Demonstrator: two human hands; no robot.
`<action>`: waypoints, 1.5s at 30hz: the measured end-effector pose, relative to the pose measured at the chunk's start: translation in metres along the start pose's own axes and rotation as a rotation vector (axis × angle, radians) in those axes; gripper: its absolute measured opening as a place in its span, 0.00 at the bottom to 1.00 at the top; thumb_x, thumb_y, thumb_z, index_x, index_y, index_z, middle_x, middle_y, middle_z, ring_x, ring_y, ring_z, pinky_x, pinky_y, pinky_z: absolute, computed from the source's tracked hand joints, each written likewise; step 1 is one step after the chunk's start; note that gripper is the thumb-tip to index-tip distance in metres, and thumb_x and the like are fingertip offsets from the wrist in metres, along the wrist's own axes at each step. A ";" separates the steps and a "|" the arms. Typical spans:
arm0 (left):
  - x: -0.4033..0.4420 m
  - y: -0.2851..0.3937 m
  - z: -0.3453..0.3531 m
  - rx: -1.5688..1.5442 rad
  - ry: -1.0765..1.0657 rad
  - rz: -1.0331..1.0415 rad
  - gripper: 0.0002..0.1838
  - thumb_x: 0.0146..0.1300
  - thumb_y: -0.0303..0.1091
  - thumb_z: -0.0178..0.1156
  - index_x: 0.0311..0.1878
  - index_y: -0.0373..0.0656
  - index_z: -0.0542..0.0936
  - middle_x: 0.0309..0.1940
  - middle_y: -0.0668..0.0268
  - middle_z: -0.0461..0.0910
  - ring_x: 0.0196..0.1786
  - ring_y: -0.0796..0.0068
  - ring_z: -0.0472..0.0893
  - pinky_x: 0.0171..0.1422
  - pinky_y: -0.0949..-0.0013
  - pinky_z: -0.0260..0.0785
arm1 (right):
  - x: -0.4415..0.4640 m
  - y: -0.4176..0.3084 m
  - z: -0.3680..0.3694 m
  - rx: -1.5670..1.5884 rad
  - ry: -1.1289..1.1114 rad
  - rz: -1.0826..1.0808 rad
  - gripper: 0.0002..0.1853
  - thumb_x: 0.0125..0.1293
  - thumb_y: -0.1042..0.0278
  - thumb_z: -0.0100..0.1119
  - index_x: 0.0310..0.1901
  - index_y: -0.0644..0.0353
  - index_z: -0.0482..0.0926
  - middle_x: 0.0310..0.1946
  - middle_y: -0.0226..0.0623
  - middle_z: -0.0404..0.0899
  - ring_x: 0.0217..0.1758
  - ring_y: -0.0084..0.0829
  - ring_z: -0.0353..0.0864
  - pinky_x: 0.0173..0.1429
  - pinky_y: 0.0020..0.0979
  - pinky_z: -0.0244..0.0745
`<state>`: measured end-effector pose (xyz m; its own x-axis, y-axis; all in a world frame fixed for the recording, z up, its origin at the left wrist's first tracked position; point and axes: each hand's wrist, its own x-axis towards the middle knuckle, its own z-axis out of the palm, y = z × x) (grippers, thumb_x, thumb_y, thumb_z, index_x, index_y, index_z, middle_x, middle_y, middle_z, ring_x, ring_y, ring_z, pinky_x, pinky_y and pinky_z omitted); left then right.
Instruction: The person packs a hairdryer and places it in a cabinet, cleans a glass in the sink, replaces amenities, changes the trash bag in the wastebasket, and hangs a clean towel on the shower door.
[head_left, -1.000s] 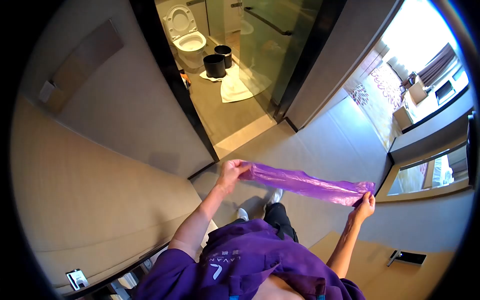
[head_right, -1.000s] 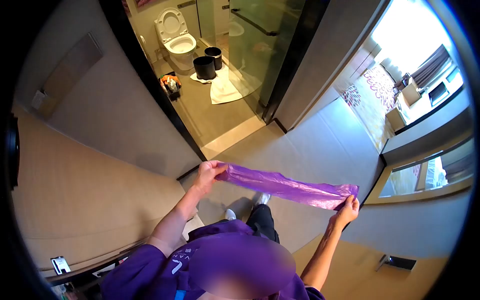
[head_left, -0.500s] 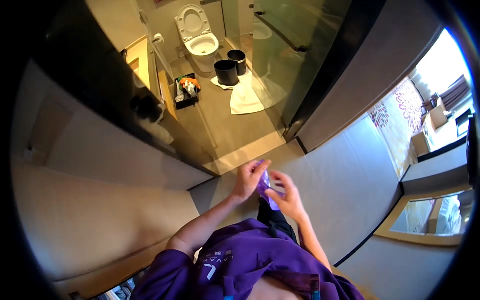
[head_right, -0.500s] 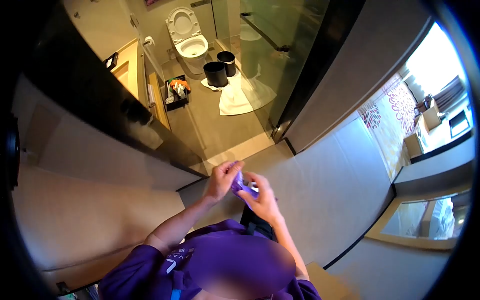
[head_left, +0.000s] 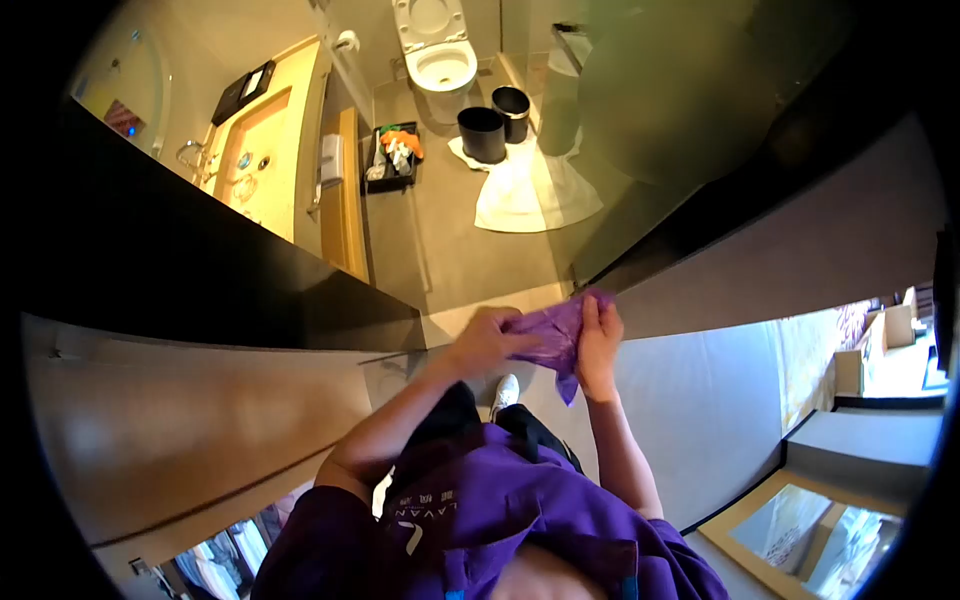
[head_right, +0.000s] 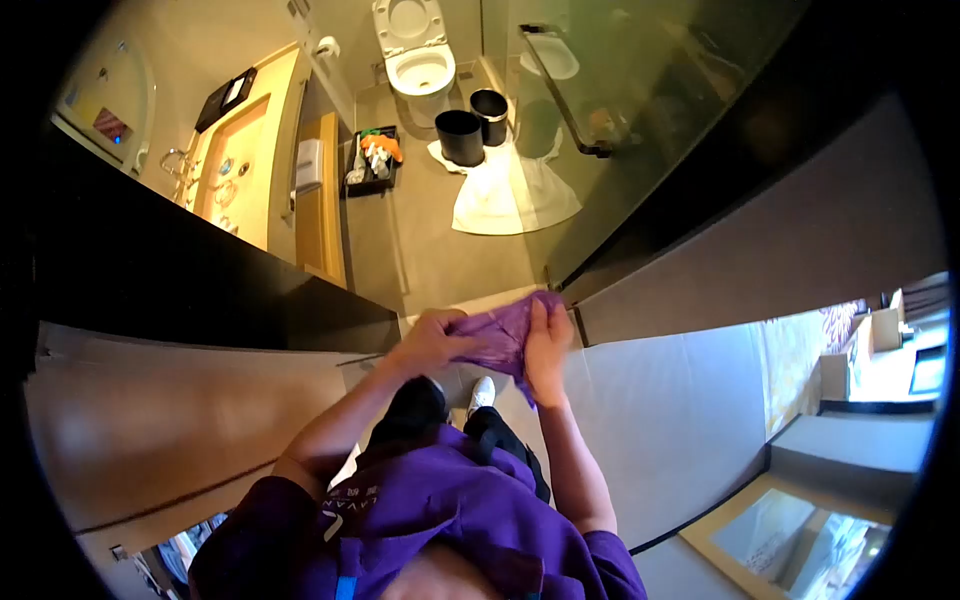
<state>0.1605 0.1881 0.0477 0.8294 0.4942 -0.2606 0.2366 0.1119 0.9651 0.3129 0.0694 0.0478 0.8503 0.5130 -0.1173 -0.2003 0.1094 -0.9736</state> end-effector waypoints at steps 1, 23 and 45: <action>0.002 0.015 -0.011 -0.011 0.014 -0.015 0.14 0.58 0.34 0.76 0.36 0.34 0.83 0.28 0.72 0.81 0.33 0.82 0.77 0.38 0.76 0.71 | 0.013 0.002 0.006 -0.291 -0.088 -0.221 0.09 0.75 0.75 0.50 0.48 0.65 0.80 0.41 0.36 0.84 0.41 0.29 0.81 0.49 0.30 0.76; 0.216 0.084 -0.200 0.122 0.431 0.252 0.07 0.64 0.22 0.54 0.41 0.34 0.81 0.27 0.65 0.81 0.32 0.81 0.78 0.37 0.72 0.72 | 0.272 0.121 0.177 -0.946 -0.813 -0.058 0.08 0.54 0.66 0.66 0.29 0.63 0.84 0.28 0.56 0.81 0.34 0.55 0.84 0.39 0.45 0.78; 0.375 0.079 -0.420 -0.723 0.508 -0.213 0.08 0.69 0.26 0.61 0.48 0.33 0.83 0.37 0.64 0.85 0.35 0.79 0.83 0.39 0.77 0.75 | 0.447 0.090 0.407 -0.317 -0.793 0.255 0.12 0.66 0.67 0.69 0.44 0.66 0.82 0.31 0.30 0.83 0.33 0.18 0.79 0.38 0.23 0.74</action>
<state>0.2776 0.7441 0.0366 0.4409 0.7027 -0.5584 -0.1585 0.6733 0.7222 0.4772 0.6548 -0.0128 0.1877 0.9407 -0.2824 -0.0936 -0.2691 -0.9585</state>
